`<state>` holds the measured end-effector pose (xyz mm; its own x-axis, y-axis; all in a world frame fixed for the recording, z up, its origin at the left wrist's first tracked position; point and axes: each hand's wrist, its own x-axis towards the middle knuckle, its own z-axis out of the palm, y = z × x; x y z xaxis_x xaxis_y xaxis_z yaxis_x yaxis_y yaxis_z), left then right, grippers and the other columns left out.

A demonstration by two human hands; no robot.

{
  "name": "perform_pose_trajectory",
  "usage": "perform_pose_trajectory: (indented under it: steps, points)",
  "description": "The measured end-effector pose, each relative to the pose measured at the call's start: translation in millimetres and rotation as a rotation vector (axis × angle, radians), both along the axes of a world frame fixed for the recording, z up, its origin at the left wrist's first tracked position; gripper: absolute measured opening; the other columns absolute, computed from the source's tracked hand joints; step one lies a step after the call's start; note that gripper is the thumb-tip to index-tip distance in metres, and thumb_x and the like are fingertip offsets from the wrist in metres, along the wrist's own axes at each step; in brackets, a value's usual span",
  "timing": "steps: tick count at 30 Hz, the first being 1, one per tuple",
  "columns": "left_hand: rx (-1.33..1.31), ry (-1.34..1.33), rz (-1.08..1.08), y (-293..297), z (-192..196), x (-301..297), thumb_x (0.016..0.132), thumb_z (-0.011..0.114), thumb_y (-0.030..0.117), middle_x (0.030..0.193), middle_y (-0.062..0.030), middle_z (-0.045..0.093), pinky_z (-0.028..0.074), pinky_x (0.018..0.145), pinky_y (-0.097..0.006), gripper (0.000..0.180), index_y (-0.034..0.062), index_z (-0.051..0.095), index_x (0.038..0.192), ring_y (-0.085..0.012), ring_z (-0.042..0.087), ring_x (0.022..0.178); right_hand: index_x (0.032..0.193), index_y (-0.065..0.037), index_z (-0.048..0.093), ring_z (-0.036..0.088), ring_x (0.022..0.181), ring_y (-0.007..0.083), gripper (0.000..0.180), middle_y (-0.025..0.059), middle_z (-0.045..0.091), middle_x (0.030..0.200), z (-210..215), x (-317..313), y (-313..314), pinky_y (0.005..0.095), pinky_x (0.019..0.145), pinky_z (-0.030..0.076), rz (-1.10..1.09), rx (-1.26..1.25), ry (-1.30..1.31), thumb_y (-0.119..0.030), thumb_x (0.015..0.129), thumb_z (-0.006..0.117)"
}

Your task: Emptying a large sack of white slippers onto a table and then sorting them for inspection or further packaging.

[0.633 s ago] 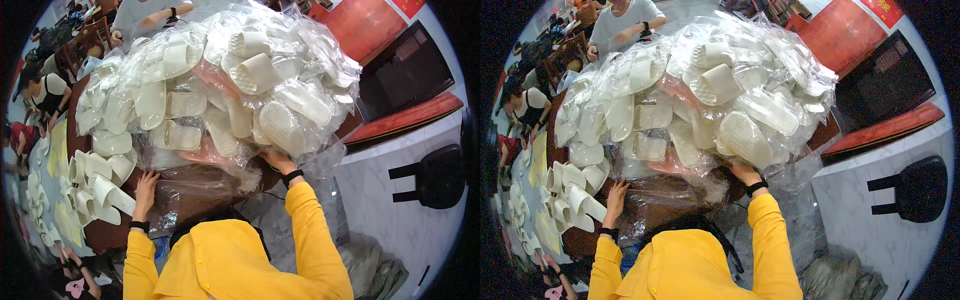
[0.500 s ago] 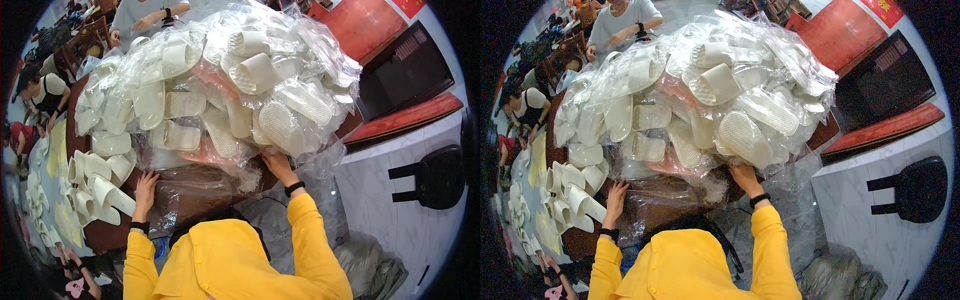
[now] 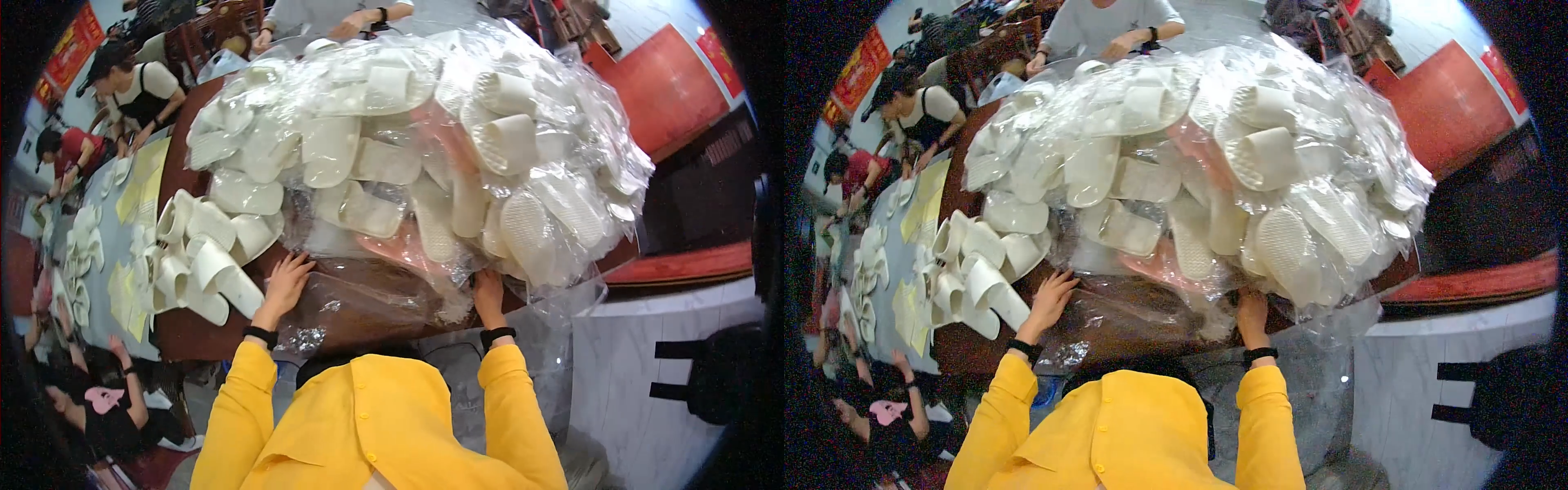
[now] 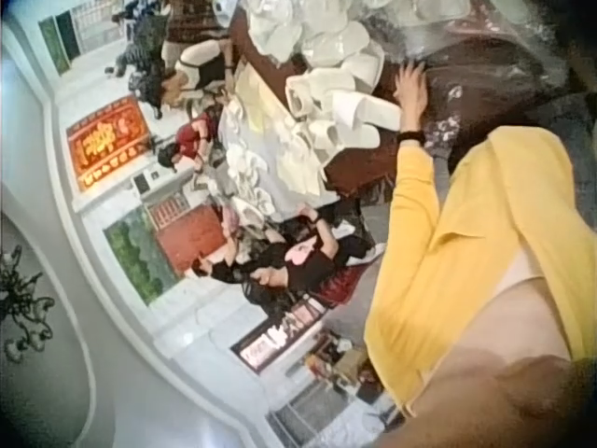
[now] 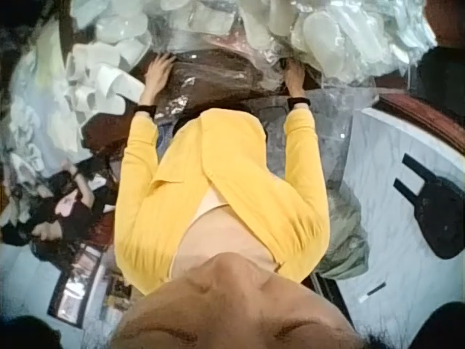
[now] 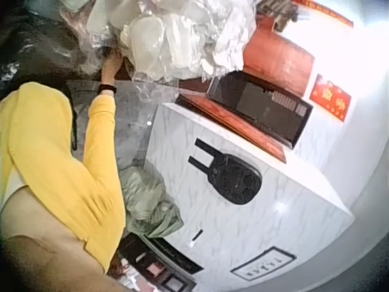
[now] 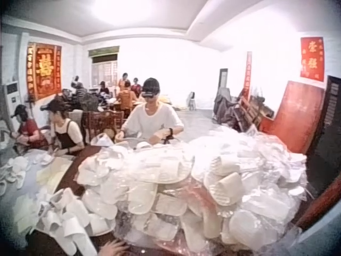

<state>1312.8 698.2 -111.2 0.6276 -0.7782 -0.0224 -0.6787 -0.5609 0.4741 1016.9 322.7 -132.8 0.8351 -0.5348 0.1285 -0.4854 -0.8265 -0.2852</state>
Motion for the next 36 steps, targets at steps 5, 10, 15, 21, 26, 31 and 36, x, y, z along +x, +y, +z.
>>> perform_pose_trajectory:
  steps: [5, 10, 15, 21, 26, 31, 36]
  points:
    - [-0.172, 0.047, 0.113, 6.1, 28.9, 2.6, 0.089, 0.055, 0.018, 0.108, -0.0111, 0.064, 0.047, 0.086, -0.041, 0.020, 0.0081, 0.068, 0.101, -0.0326, 0.058, 0.101, 0.111, 0.000, 0.060, 0.059, 0.096, 0.0400, 0.026, 0.0211, 0.062, 0.105, 52.3, 5.0, 31.6, 0.0438, 0.082, 0.049, -0.079, -0.064, -0.133, -0.005, 0.089, 0.049]
    - [-0.207, 0.163, 0.280, 20.7, 4.1, 5.3, 0.090, 0.054, 0.022, 0.096, -0.0129, 0.065, 0.047, 0.081, -0.044, 0.021, 0.0086, 0.068, 0.100, -0.0347, 0.059, 0.094, 0.096, -0.005, 0.067, 0.062, 0.094, 0.0328, 0.019, 0.0134, 0.064, 0.102, 127.2, 24.1, 125.1, 0.0388, 0.081, 0.051, 0.282, 0.175, -0.289, 0.001, 0.079, 0.061]
    - [-0.205, 0.199, 0.355, 21.2, -0.1, 9.2, 0.091, 0.053, 0.021, 0.094, -0.0142, 0.065, 0.048, 0.079, -0.045, 0.022, 0.0077, 0.067, 0.100, -0.0354, 0.060, 0.092, 0.141, -0.023, 0.041, 0.023, 0.138, 0.0388, 0.072, 0.0134, 0.028, 0.150, 93.6, 80.0, 178.1, 0.0537, 0.111, 0.021, 0.550, 0.094, 0.120, -0.033, 0.076, 0.073]
    - [-0.172, 0.148, 0.365, 31.8, 9.3, 7.1, 0.087, 0.056, 0.011, 0.096, -0.0150, 0.061, 0.048, 0.078, -0.045, 0.019, 0.0077, 0.061, 0.105, -0.0369, 0.059, 0.093, 0.145, -0.029, 0.035, 0.019, 0.140, 0.0408, 0.078, 0.0168, 0.021, 0.153, 42.4, 105.0, 148.5, 0.0535, 0.112, 0.017, 0.473, 0.122, 0.285, -0.051, 0.078, 0.068]
    - [-0.376, -0.050, 0.511, 50.0, 0.8, 5.0, 0.085, 0.053, 0.003, 0.106, -0.0176, 0.056, 0.046, 0.082, -0.046, 0.028, 0.0039, 0.055, 0.113, -0.0389, 0.055, 0.098, 0.146, -0.028, 0.032, 0.015, 0.141, 0.0415, 0.079, 0.0184, 0.019, 0.154, 54.7, 114.5, 122.8, 0.0500, 0.114, 0.017, 0.494, 0.361, 0.345, -0.051, 0.078, 0.068]
    - [-0.324, -0.125, 0.029, 25.9, 65.3, -25.5, 0.082, 0.055, 0.005, 0.113, -0.0163, 0.052, 0.040, 0.094, -0.046, 0.035, 0.0053, 0.054, 0.118, -0.0365, 0.049, 0.110, 0.147, -0.028, 0.030, 0.013, 0.141, 0.0413, 0.083, 0.0174, 0.018, 0.154, 48.5, 109.7, 110.7, 0.0519, 0.114, 0.016, 0.575, 0.307, 0.320, -0.052, 0.077, 0.068]
    - [0.079, -0.087, -0.336, 34.8, 27.3, -75.5, 0.071, 0.072, 0.050, 0.153, -0.0103, 0.022, 0.010, 0.112, -0.058, 0.087, 0.0243, 0.033, 0.145, -0.0344, 0.015, 0.142, 0.147, -0.021, 0.030, 0.015, 0.140, 0.0412, 0.087, 0.0161, 0.016, 0.155, 36.1, 112.7, 93.3, 0.0514, 0.113, 0.015, 0.557, 0.248, 0.295, -0.047, 0.075, 0.071]
